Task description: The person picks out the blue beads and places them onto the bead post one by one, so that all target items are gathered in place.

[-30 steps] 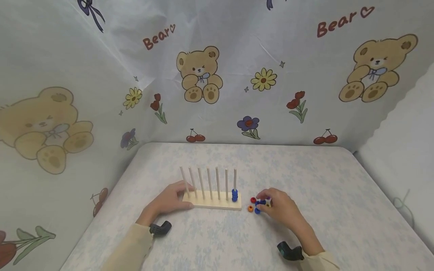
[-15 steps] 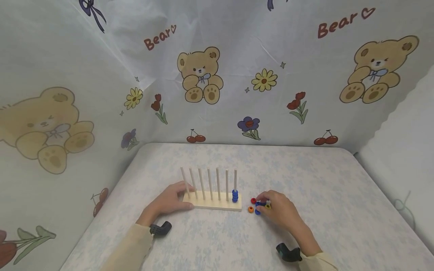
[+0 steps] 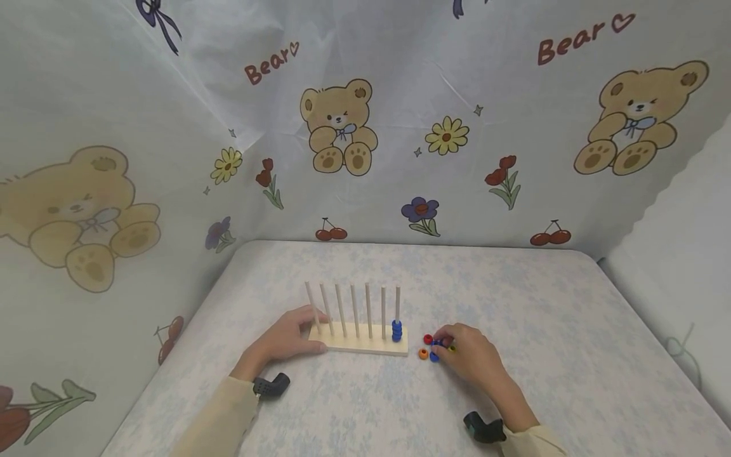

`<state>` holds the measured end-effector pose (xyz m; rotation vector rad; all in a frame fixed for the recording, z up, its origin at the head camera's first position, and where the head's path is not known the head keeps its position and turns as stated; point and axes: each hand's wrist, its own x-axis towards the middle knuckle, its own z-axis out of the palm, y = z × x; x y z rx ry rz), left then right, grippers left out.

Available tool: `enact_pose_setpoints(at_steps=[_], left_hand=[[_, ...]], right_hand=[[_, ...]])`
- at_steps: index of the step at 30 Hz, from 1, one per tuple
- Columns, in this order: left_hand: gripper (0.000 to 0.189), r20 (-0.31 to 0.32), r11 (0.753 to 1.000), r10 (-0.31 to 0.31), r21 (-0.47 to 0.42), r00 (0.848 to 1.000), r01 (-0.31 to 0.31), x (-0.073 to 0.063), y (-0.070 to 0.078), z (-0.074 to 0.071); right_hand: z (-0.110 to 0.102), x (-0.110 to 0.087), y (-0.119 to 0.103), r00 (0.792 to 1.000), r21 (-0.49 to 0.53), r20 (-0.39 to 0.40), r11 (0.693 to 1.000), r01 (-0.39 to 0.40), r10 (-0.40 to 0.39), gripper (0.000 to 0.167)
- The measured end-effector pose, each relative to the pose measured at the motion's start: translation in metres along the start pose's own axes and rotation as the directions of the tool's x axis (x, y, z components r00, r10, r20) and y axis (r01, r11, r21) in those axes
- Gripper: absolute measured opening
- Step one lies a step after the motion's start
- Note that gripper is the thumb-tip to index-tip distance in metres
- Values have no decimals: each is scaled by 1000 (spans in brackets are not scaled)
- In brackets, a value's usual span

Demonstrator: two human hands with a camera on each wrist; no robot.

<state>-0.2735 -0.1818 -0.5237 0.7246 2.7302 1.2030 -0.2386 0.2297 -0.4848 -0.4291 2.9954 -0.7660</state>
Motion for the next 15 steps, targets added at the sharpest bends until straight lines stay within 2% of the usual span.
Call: enact_pose_setpoints(at_steps=[7, 15], left_hand=[[48, 0, 1000, 23, -2, 1000, -23, 0, 0, 0], [48, 1, 1000, 4, -8, 1000, -4, -1, 1, 0]], right_hand=[[0, 0, -1, 1000, -4, -9, 1000, 16, -16, 15], [2, -1, -2, 1000, -10, -24, 1000, 17, -17, 11]])
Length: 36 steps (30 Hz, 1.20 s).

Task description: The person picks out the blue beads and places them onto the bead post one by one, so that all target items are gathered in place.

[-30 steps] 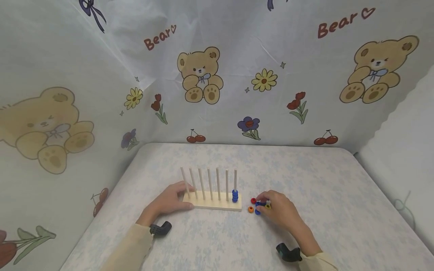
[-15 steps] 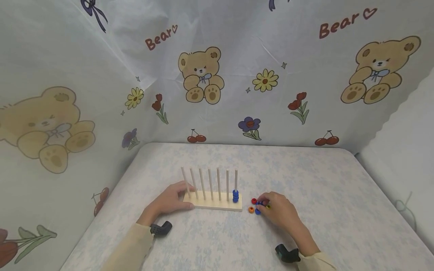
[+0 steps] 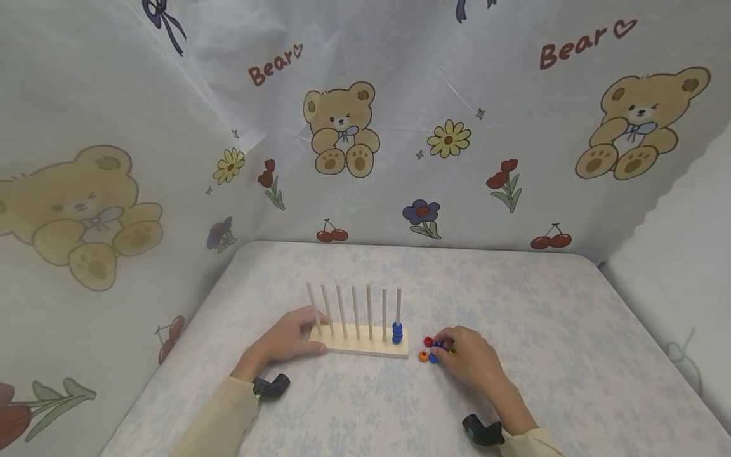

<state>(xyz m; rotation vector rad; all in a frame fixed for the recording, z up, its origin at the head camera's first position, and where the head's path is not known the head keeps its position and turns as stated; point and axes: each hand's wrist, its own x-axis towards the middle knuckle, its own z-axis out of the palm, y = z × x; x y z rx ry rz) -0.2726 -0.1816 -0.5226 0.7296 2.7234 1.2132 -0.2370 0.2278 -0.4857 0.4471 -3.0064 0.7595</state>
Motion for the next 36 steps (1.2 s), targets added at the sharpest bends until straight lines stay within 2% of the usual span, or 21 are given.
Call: enact_pose_setpoints(at_steps=[20, 30, 36], left_hand=[[49, -1, 999, -49, 9, 999, 49, 1, 0, 2], [48, 4, 999, -53, 7, 999, 53, 0, 0, 2], [48, 2, 1000, -29, -13, 1000, 29, -1, 1, 1]], right_hand=[[-1, 1, -1, 1000, 0, 20, 1000, -1, 1, 16], [2, 2, 2, 996, 85, 48, 993, -76, 72, 18], [2, 2, 3, 995, 125, 43, 988, -93, 88, 18]])
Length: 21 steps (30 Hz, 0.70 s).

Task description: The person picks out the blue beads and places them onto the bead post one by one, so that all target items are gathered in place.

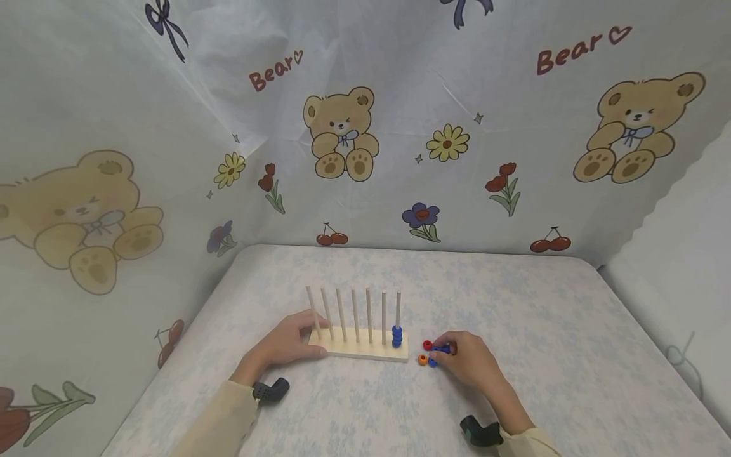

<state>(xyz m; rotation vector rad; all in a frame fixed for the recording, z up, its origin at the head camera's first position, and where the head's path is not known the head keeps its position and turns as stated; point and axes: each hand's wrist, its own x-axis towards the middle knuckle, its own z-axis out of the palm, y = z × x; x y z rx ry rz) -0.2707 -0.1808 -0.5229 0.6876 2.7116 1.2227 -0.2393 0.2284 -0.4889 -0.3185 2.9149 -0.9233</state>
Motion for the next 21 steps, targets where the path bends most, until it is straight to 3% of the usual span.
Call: enact_pose_setpoints(at_steps=[21], left_hand=[[48, -1, 999, -5, 38, 1000, 5, 1, -1, 0]], right_hand=[[1, 0, -1, 999, -54, -47, 998, 17, -20, 18]])
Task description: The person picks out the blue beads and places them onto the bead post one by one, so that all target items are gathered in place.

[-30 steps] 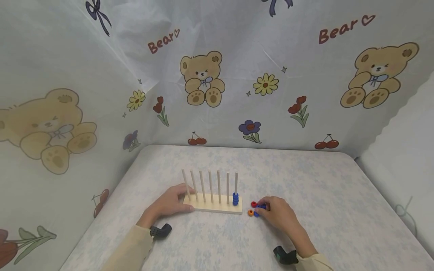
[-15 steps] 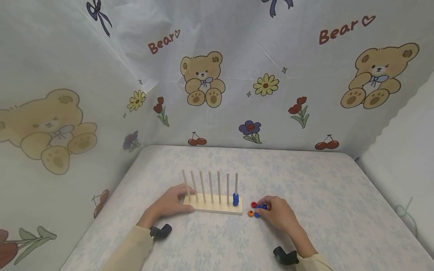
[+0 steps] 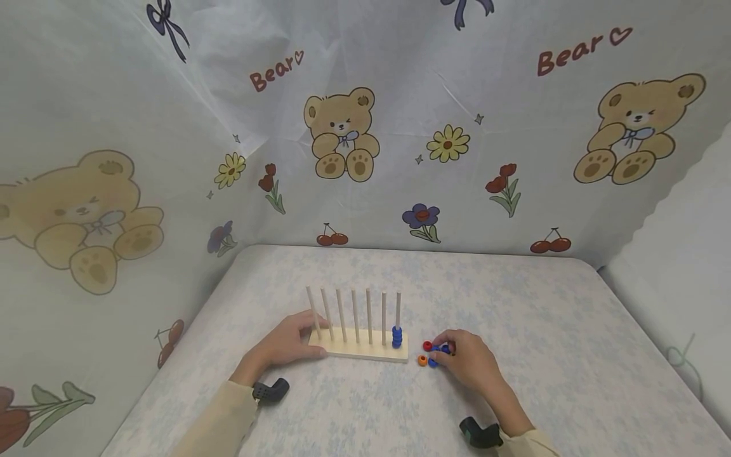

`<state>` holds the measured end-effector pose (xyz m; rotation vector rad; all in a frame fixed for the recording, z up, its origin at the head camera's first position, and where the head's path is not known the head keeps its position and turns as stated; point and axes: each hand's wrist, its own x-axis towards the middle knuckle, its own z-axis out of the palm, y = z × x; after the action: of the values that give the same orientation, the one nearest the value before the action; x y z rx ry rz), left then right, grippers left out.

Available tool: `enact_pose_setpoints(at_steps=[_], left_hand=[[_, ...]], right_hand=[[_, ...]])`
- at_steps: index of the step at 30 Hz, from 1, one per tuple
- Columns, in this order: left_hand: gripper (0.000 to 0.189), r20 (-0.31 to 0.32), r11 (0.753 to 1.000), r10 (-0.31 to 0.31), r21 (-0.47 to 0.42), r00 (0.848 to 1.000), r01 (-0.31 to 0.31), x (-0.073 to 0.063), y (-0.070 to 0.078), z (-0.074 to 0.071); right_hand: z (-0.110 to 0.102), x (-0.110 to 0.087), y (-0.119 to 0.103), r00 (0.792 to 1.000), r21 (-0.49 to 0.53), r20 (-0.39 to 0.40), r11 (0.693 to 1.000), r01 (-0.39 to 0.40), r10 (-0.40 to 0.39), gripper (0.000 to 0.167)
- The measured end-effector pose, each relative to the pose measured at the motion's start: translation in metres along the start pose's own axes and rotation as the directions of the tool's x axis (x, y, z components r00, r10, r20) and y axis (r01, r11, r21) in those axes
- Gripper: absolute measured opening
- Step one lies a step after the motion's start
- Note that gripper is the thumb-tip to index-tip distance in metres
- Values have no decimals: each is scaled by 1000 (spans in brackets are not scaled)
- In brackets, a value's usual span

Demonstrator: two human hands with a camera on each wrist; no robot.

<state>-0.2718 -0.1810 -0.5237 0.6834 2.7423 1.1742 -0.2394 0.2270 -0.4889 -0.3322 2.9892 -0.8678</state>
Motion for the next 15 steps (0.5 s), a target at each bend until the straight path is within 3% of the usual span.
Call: enact_pose_setpoints(at_steps=[15], left_hand=[[49, -2, 1000, -6, 4, 1000, 6, 0, 0, 1]], right_hand=[[-4, -3, -7, 1000, 7, 8, 1000, -30, 30, 17]])
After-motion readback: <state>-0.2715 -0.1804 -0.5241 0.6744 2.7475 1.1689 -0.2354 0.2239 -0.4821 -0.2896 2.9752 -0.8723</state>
